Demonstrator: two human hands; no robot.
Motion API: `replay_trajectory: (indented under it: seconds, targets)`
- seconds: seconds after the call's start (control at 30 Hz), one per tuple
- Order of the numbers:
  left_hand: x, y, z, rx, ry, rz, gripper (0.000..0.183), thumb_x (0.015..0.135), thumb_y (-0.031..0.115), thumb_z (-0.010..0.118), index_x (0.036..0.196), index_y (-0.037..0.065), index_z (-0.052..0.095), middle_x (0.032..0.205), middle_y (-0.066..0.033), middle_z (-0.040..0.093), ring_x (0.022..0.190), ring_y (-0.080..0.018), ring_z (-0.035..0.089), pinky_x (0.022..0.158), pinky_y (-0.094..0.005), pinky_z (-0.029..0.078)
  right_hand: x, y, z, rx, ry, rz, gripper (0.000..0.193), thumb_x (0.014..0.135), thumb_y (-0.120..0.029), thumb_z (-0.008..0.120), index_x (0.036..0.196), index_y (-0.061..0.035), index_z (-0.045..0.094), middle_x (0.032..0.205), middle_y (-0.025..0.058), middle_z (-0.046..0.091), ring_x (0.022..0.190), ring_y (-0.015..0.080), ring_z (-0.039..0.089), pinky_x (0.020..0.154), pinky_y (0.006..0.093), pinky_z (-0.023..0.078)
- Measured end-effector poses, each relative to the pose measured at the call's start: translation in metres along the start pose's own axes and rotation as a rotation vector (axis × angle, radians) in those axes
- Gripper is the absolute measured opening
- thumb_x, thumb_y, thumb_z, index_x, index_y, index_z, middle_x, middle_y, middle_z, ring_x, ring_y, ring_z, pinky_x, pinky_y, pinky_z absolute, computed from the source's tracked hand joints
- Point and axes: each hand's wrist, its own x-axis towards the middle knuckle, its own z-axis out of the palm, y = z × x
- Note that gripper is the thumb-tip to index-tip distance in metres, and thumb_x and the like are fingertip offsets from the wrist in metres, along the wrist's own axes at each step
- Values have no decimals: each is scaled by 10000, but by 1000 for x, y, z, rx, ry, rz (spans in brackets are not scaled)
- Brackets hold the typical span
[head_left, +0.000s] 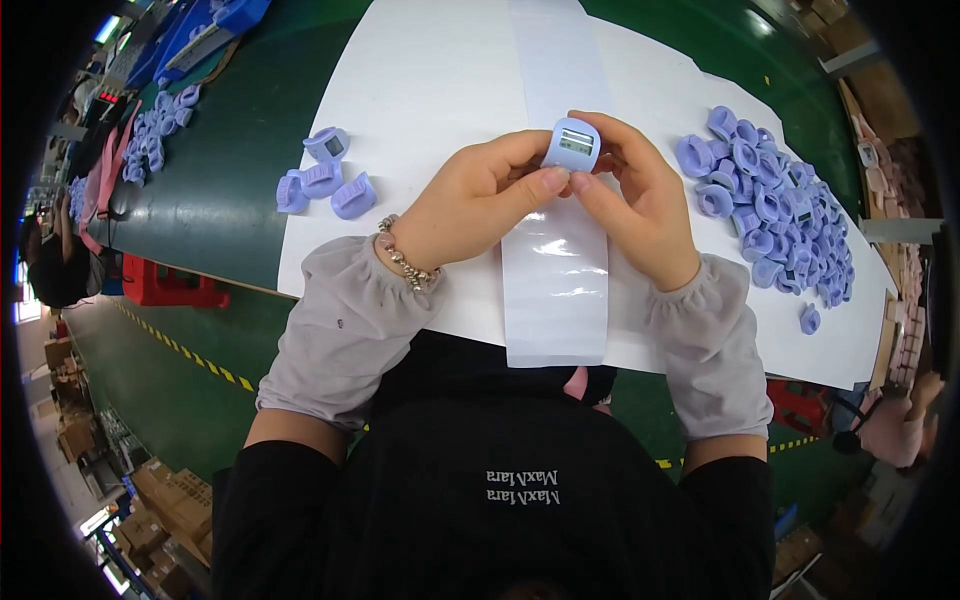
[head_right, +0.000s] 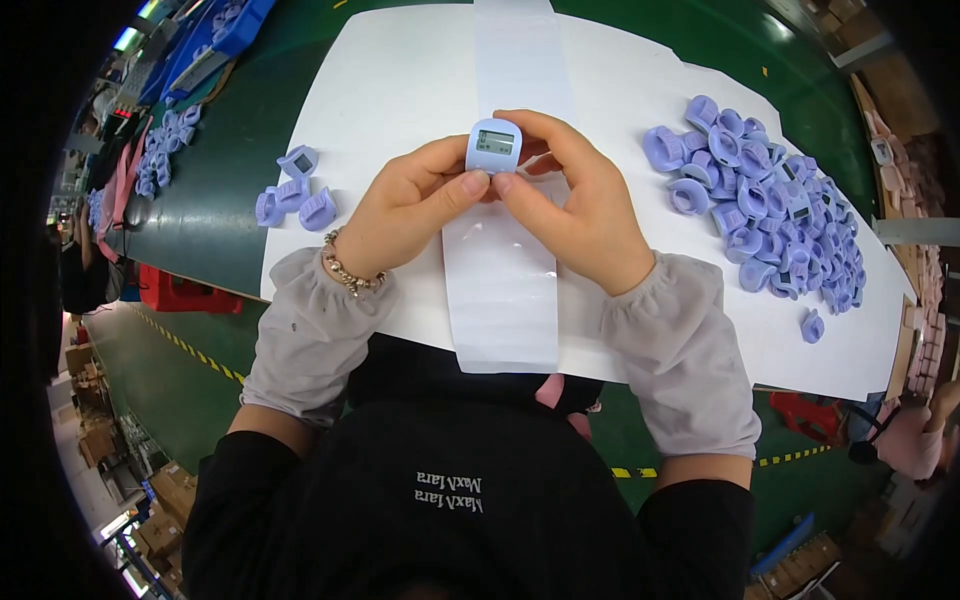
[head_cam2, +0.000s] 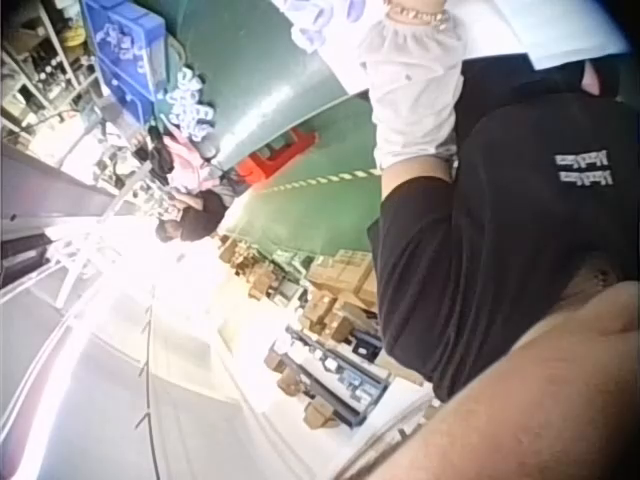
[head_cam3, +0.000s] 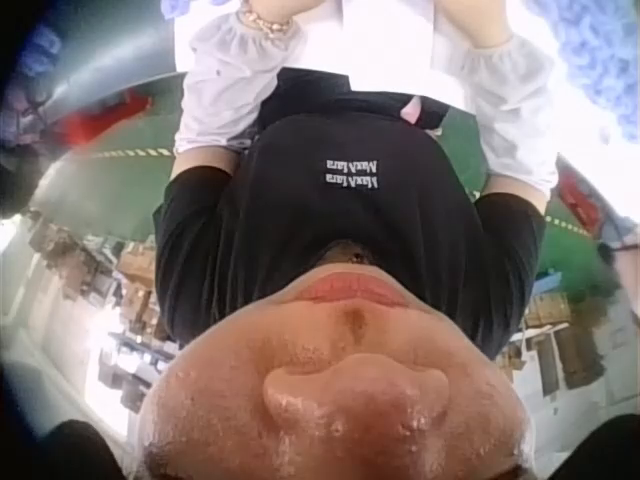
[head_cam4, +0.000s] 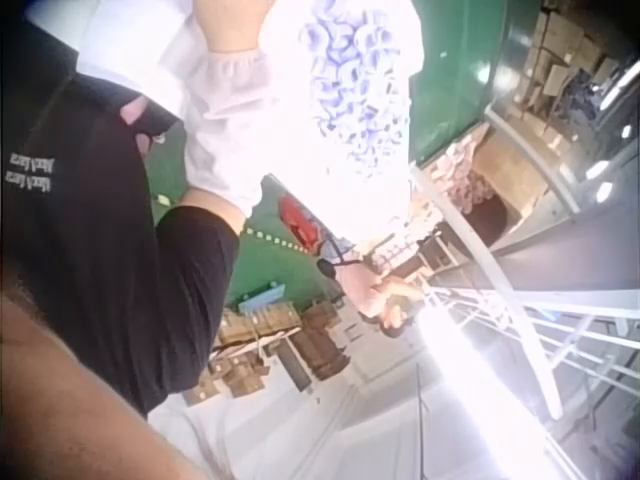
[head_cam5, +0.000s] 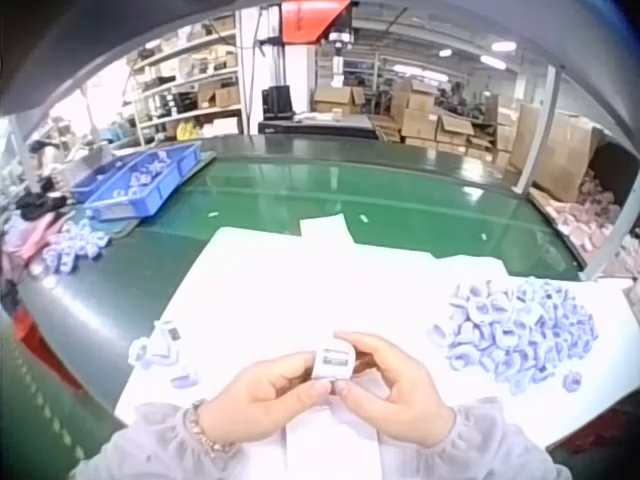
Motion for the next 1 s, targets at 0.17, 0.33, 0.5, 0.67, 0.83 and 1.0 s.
replay_trajectory:
  seconds: [0.17, 0.33, 0.5, 0.67, 0.83, 1.0]
  targets:
    - [0, -3, 2, -21, 7, 13, 325, 949, 146, 526, 1223, -29, 527, 1083, -62, 604, 992, -119, 566, 876, -256, 459, 0, 5, -1, 92, -29, 36, 442, 842, -31, 582, 1262, 26, 455, 1154, 94, 530, 1033, 176, 519, 862, 310, 481]
    - [-2, -2, 5, -49, 15, 31, 348, 949, 148, 526, 1234, -50, 504, 1089, -77, 601, 1010, -125, 565, 887, -265, 460, -1, 6, -3, 44, -44, -1, 462, 842, -38, 582, 1278, 14, 440, 1169, 82, 525, 1058, 173, 506, 908, 330, 441]
    - [4, -1, -2, -18, 272, 39, 346, 944, 172, 538, 1210, -45, 504, 1058, -94, 612, 983, -144, 580, 880, -278, 466, 2, 9, -9, -375, 15, -84, 425, 803, -65, 636, 1203, 19, 521, 1100, 112, 565, 1019, 205, 533, 883, 309, 428]
    - [8, -5, -8, 107, 483, 9, 350, 931, 185, 563, 1185, -36, 469, 1034, -110, 615, 944, -153, 589, 856, -276, 470, 1, 7, -17, -703, -131, -18, 309, 765, -67, 659, 1059, 21, 615, 960, 136, 580, 922, 257, 550, 813, 305, 444]
    - [8, -17, -3, 211, 377, 91, 436, 874, 175, 629, 1184, -35, 404, 1017, -115, 616, 890, -147, 598, 808, -269, 479, -1, 7, -14, -616, -157, 11, 253, 769, -47, 647, 1016, 5, 622, 839, 115, 575, 830, 231, 558, 709, 317, 449]
    - [7, -12, 0, 293, 328, 96, 483, 856, 169, 642, 1201, -44, 379, 1016, -119, 616, 890, -155, 604, 810, -280, 483, -5, -9, -16, -654, -217, 31, 234, 754, -36, 652, 983, 1, 620, 819, 110, 584, 805, 236, 562, 684, 317, 454]
